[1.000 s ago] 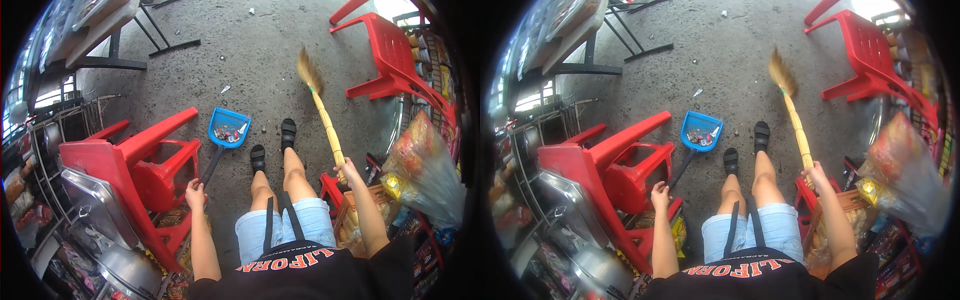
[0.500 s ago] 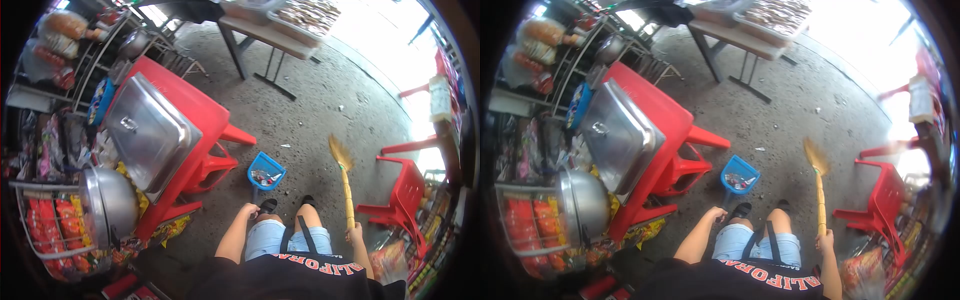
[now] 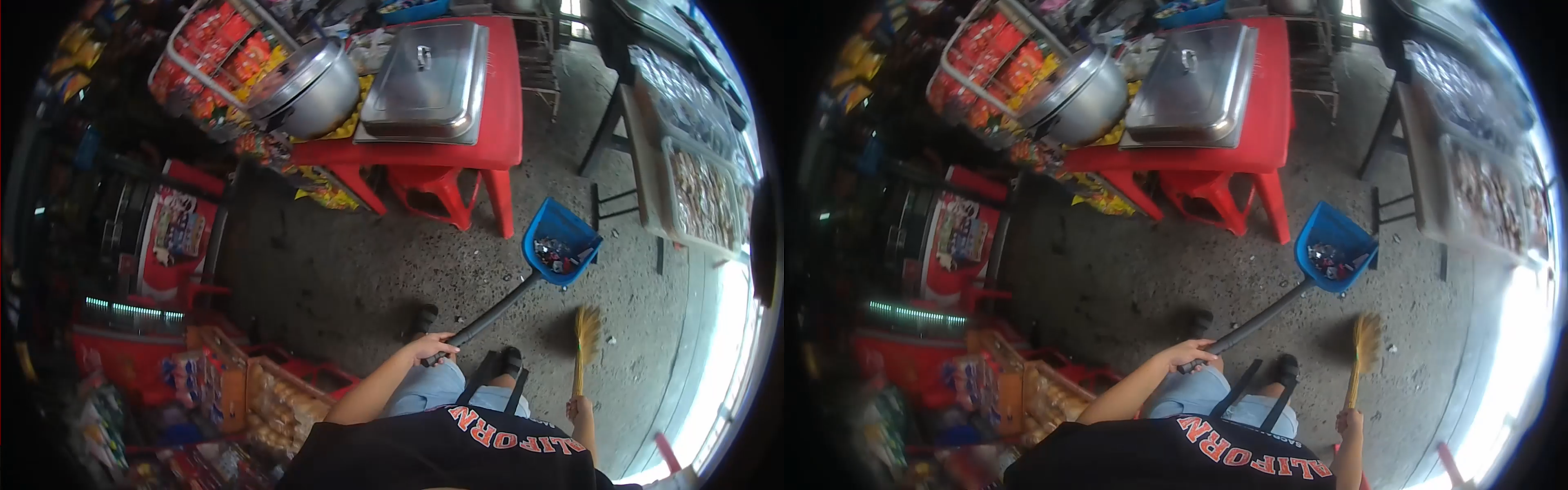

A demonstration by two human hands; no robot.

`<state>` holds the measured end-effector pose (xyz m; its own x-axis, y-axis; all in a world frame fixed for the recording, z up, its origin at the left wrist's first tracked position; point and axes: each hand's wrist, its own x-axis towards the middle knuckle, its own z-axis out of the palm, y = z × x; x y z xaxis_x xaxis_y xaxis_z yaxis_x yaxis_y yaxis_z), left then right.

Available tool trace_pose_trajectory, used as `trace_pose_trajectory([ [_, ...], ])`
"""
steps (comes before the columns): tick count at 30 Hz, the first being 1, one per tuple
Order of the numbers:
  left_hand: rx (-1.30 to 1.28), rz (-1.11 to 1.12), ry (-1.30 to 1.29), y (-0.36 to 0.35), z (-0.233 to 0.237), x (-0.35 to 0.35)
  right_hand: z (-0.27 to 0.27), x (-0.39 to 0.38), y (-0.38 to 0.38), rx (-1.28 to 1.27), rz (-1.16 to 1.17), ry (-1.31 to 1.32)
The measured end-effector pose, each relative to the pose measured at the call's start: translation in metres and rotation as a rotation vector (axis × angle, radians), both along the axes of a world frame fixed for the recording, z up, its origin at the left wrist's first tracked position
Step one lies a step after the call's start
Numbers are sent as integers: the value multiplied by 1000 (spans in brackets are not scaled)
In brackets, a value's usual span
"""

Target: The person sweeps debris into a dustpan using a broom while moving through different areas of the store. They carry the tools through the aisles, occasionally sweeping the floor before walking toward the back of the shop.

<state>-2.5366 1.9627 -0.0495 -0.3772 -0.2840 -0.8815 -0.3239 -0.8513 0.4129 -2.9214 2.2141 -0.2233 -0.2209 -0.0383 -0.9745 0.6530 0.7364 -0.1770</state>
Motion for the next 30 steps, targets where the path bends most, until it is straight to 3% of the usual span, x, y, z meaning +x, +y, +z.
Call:
trace_pose_trajectory([
  [2,6,94,51,26,20,-8,4,-20,-2,38,19,-109],
  [4,11,132,95,48,21,-9,6,-21,-6,58,4,-32],
  [6,-38,157,112,63,15,-13,9,-15,0,-248,316,20],
  [7,-54,178,107,70,12,-21,10,-16,-10,-261,342,17],
  [9,-68,199,109,72,9,-25,23,-11,-33,25,289,-62],
  [11,-19,224,152,86,5,-26,16,-8,-27,-196,-118,-27],
  [12,-27,264,160,97,-10,-20,52,4,-40,-176,-3,6],
  [15,-1,254,108,119,-6,2,21,-6,-30,-161,22,42],
  [16,29,284,84,130,-8,13,55,9,-42,-158,-7,-16],
  [18,64,328,14,157,-21,38,56,11,-39,-160,56,-258],
  [20,80,380,13,192,-32,58,93,34,-51,-128,53,-267],
  [22,104,546,-78,225,-38,75,126,71,-66,-107,47,-293],
  [25,176,765,-133,260,-32,100,159,123,-87,-151,227,-292],
  [26,195,772,-131,269,-29,107,162,139,-94,-149,262,-320],
  [28,208,1032,-116,284,-22,123,150,168,-107,-170,262,-520],
  [30,219,1083,-100,293,-11,137,131,201,-116,-130,327,-650],
])
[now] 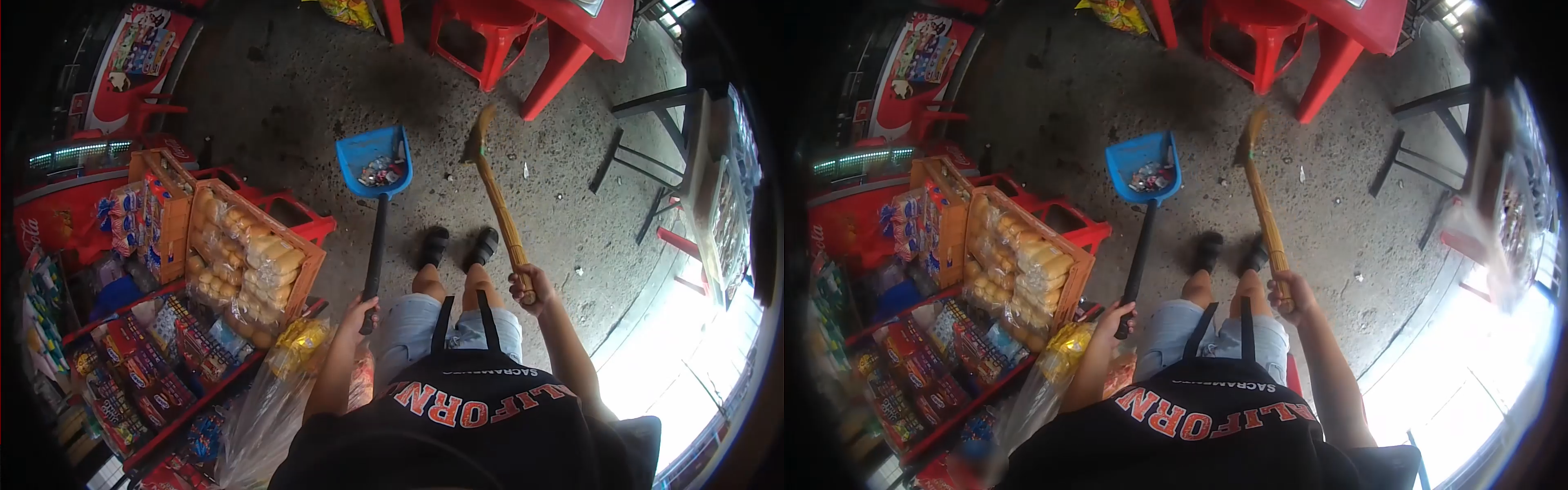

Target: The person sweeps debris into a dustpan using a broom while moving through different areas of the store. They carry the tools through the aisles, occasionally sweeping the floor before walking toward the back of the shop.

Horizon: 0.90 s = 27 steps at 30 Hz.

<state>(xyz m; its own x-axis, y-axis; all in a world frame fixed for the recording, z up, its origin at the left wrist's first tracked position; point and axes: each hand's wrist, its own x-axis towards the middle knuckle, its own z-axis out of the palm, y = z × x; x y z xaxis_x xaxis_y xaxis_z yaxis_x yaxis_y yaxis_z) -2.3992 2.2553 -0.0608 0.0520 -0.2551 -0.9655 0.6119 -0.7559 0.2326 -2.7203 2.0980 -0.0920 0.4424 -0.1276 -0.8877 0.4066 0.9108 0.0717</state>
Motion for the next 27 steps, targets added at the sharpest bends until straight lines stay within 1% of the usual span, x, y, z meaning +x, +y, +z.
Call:
trace_pose_trajectory([
  [2,-36,157,-55,2,13,11,-21,39,-7,66,73,-147],
  [3,-74,200,-54,5,15,18,-29,61,-7,63,86,-221],
  [4,-67,190,-55,3,18,21,-38,86,-6,60,97,-300],
  [6,-90,315,-105,0,28,26,-60,135,-1,147,186,-312],
  [8,-113,317,-127,-4,34,31,-75,183,4,-85,348,-181],
  [9,-140,332,-149,-6,34,32,-94,193,4,-81,348,-181],
  [11,-144,332,-150,-8,32,38,-130,213,9,-19,434,-161],
  [13,-142,332,-155,-7,32,44,-149,198,6,172,261,-88],
  [14,-151,319,-146,-8,31,45,-149,179,6,146,229,-35],
  [16,-153,300,-129,-7,27,46,-166,126,20,159,78,-15],
  [17,-141,271,-138,-7,24,47,-160,101,25,138,59,47],
  [19,-127,231,-132,-7,19,47,-109,74,29,56,105,226],
  [21,-84,195,-127,-10,14,47,-70,59,44,-59,255,360],
  [24,-76,170,-85,-14,8,45,-17,52,62,-69,344,281],
  [27,-80,123,-66,-25,8,40,-4,67,68,-57,356,42],
])
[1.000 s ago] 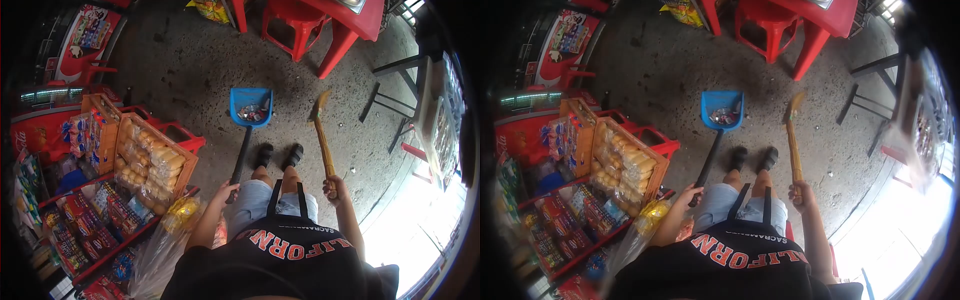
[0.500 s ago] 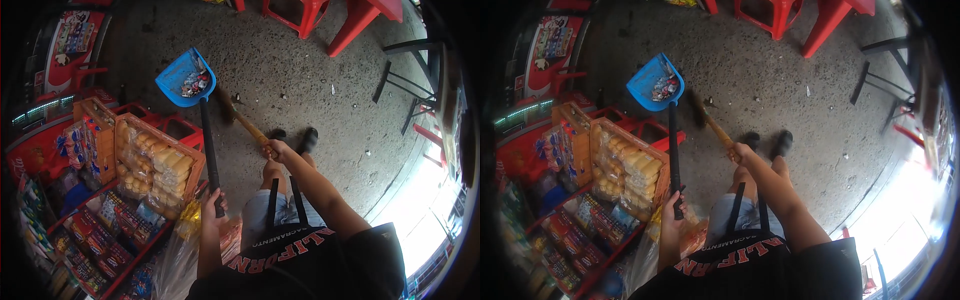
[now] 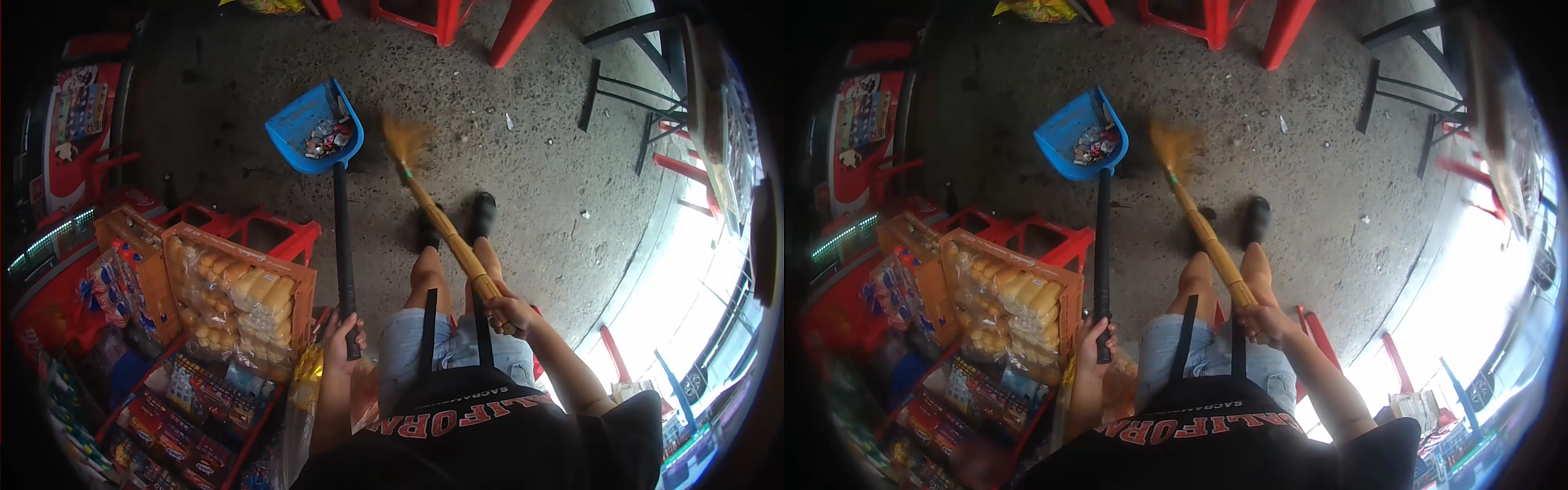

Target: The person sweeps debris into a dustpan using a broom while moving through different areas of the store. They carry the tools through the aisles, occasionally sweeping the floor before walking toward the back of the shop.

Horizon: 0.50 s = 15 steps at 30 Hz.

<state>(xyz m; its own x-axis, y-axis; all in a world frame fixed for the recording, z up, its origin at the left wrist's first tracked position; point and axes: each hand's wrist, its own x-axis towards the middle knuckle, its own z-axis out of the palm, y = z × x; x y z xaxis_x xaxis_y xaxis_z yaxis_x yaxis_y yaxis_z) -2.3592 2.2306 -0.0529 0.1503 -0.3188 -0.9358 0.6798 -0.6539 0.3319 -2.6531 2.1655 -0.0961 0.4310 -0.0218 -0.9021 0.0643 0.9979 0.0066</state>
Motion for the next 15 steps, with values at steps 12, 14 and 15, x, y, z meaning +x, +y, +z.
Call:
trace_pose_trajectory([
  [12,41,-160,-61,-18,-13,-35,-157,-26,-58,-85,-339,72],
  [14,38,-186,-56,-20,-13,-40,-156,-76,-56,-50,-415,124],
  [15,65,-208,-58,-21,-14,-44,-148,-95,-54,-68,-425,163],
])
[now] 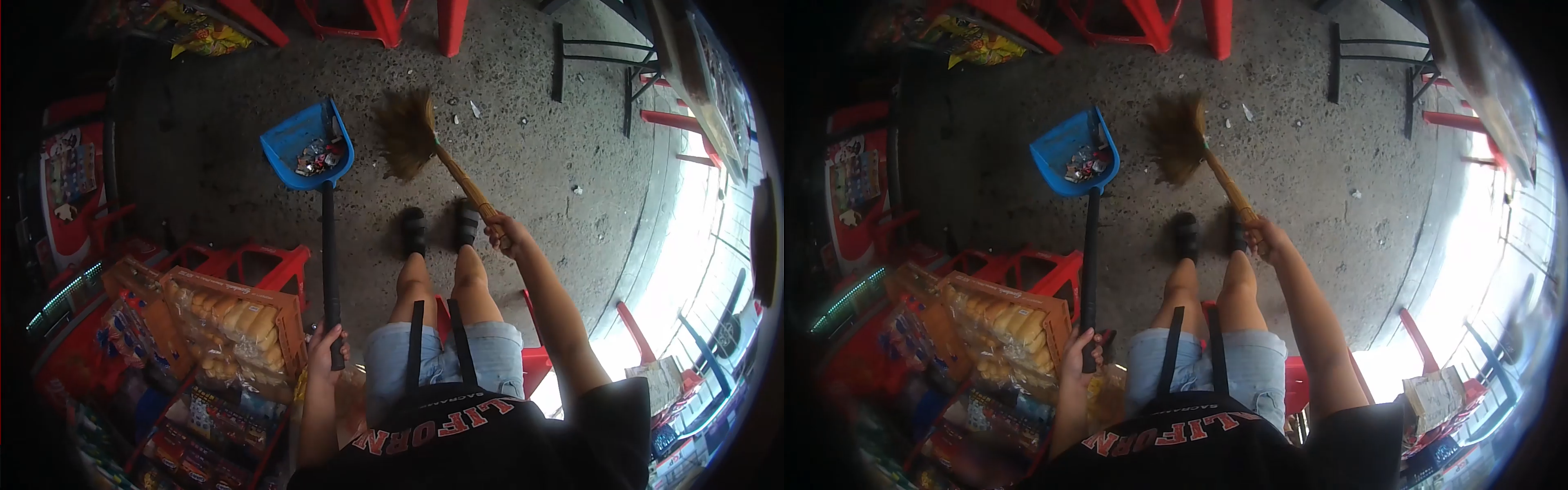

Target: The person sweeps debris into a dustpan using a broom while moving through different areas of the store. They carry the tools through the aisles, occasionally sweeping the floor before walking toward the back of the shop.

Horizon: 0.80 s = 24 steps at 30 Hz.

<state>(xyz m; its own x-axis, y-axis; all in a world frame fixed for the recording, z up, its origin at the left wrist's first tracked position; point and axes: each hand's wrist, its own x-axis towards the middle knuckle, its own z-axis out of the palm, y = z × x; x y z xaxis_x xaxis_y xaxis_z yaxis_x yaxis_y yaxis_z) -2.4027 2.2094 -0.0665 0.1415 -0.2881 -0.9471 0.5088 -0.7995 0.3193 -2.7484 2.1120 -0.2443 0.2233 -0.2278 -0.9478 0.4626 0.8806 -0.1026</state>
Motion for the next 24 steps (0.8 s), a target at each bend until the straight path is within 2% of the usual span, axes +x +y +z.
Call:
trace_pose_trajectory([
  [5,38,-135,-30,-12,-16,-16,47,-55,41,-30,-66,181],
  [8,71,-243,-91,-30,-36,-25,99,-66,66,-2,-74,193],
  [10,125,-399,-165,-51,-53,-30,122,-78,82,-94,-92,104],
  [13,139,-553,-150,-87,-82,-29,140,-94,86,-160,-122,197],
  [14,149,-582,-160,-104,-85,-34,142,-102,83,-229,-99,261],
  [16,193,-652,-225,-132,-96,-41,142,-120,71,-206,-140,306],
  [18,212,-758,-214,-157,-101,-48,134,-144,56,-221,75,585],
  [22,243,-987,-251,-192,-112,-60,77,-191,34,-139,267,908],
  [24,255,-1018,-265,-204,-115,-69,42,-208,22,-123,257,946],
])
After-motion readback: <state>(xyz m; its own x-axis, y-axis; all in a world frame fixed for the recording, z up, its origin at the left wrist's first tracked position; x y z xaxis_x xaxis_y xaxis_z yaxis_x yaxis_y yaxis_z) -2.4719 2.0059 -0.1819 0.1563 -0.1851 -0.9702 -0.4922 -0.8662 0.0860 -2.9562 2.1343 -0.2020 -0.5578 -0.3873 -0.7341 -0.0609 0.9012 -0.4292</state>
